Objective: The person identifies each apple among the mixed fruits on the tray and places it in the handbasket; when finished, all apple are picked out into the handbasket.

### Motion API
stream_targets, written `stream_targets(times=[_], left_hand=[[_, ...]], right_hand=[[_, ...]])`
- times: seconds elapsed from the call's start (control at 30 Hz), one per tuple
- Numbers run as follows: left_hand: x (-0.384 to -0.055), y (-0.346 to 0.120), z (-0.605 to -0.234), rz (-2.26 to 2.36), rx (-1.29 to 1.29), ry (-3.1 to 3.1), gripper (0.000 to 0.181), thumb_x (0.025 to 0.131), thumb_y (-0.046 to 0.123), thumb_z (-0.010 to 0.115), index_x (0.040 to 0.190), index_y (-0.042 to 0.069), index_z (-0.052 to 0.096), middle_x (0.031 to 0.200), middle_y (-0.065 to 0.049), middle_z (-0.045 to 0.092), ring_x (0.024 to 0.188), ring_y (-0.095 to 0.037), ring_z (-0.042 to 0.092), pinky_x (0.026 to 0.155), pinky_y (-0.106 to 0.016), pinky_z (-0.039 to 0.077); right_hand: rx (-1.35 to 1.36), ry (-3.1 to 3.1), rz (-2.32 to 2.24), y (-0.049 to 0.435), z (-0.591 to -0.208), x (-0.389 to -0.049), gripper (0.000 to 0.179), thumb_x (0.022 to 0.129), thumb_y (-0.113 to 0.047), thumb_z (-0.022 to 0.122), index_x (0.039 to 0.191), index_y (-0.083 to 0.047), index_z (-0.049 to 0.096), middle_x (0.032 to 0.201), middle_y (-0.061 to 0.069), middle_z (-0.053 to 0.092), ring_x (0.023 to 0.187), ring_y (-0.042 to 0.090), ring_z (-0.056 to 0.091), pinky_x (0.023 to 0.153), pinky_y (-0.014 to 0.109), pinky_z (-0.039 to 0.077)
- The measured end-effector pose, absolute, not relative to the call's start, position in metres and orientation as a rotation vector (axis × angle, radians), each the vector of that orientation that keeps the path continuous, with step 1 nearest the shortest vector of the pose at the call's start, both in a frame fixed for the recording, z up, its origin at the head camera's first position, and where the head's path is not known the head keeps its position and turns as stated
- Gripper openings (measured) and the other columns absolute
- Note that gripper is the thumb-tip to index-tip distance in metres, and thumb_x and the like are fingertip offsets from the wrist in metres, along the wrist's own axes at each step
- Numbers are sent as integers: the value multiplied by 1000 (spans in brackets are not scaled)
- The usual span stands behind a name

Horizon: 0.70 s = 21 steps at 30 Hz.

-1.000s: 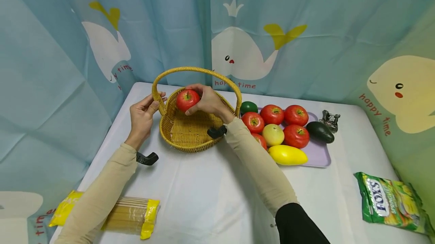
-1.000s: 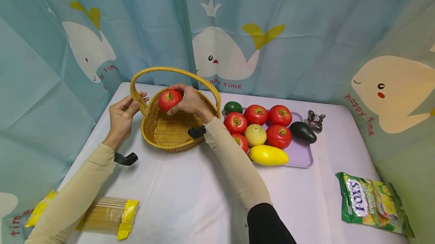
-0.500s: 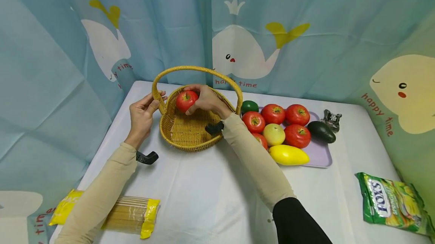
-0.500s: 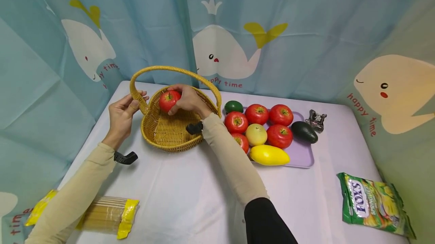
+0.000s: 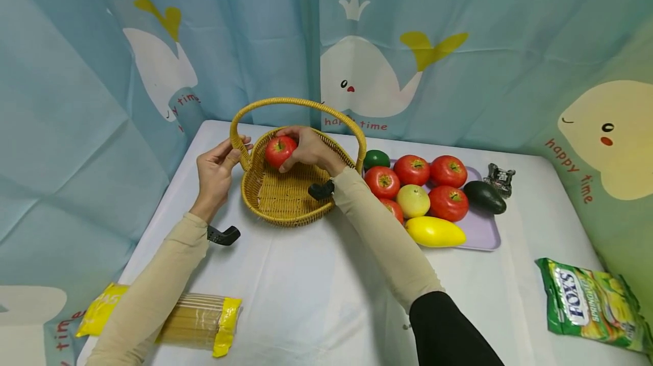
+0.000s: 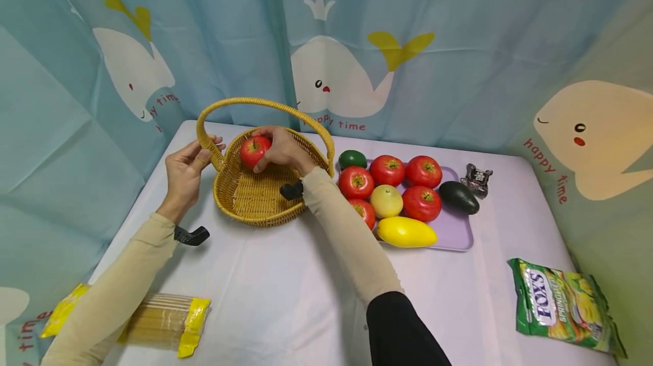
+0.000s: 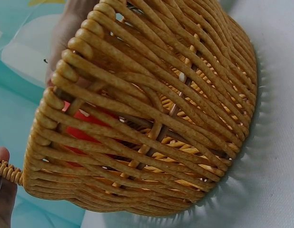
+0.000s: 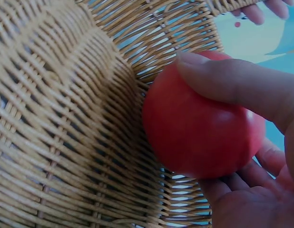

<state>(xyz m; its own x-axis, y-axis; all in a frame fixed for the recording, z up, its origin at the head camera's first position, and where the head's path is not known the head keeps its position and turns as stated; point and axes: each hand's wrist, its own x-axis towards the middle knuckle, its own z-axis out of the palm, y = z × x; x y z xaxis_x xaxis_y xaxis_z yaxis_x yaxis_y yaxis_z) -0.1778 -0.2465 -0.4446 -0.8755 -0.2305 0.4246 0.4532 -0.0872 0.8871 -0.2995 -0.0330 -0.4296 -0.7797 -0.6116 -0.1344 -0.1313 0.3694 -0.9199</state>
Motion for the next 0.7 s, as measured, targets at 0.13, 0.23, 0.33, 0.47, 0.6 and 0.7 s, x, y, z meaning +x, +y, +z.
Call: stream_targets(times=[0.13, 0.23, 0.33, 0.47, 0.6, 0.7], left_hand=[[-178, -247, -445, -2003, -229, -1749, 34, 104, -2, 63, 132, -21, 62, 117, -4, 80, 109, -23, 78, 98, -29, 63], [-177, -247, -444, -1989, -216, -1756, 32, 103, -2, 64, 131, -18, 65, 116, -5, 81, 108, -22, 79, 98, -29, 63], [-177, -246, -444, -1982, -217, -1759, 30, 103, -2, 64, 130, -15, 67, 115, -4, 81, 107, -21, 79, 98, -29, 62], [-177, -246, -444, -1985, -228, -1758, 31, 104, -1, 63, 132, -15, 67, 115, -1, 80, 108, -20, 78, 98, -29, 62], [-178, -246, -445, -1988, -225, -1753, 32, 104, -2, 63, 132, -17, 65, 115, -1, 80, 108, -19, 79, 97, -28, 63], [-179, -245, -445, -1986, -221, -1750, 31, 103, -2, 63, 131, -16, 66, 115, -1, 80, 106, -19, 79, 96, -28, 63]], right_hand=[[-666, 2224, -1355, -36, -432, -300, 81, 67, 4, 98, 139, -10, 64, 143, 12, 61, 127, 27, 60, 111, 39, 55], [-673, 2254, -1327, -38, -433, -300, 81, 66, 1, 99, 138, -10, 63, 141, 12, 63, 126, 27, 61, 111, 38, 55], [-678, 2293, -1288, -39, -434, -300, 82, 67, -4, 101, 139, -10, 63, 140, 11, 63, 126, 26, 61, 111, 38, 55], [-676, 2345, -1246, -40, -436, -300, 82, 65, -8, 103, 137, -13, 64, 139, 9, 65, 126, 25, 62, 111, 39, 55], [-676, 2360, -1244, -41, -438, -300, 82, 64, -9, 104, 136, -13, 64, 138, 9, 65, 125, 26, 63, 111, 40, 55], [-674, 2382, -1231, -42, -439, -299, 82, 65, -12, 104, 136, -13, 64, 139, 9, 64, 125, 27, 62, 111, 41, 55]])
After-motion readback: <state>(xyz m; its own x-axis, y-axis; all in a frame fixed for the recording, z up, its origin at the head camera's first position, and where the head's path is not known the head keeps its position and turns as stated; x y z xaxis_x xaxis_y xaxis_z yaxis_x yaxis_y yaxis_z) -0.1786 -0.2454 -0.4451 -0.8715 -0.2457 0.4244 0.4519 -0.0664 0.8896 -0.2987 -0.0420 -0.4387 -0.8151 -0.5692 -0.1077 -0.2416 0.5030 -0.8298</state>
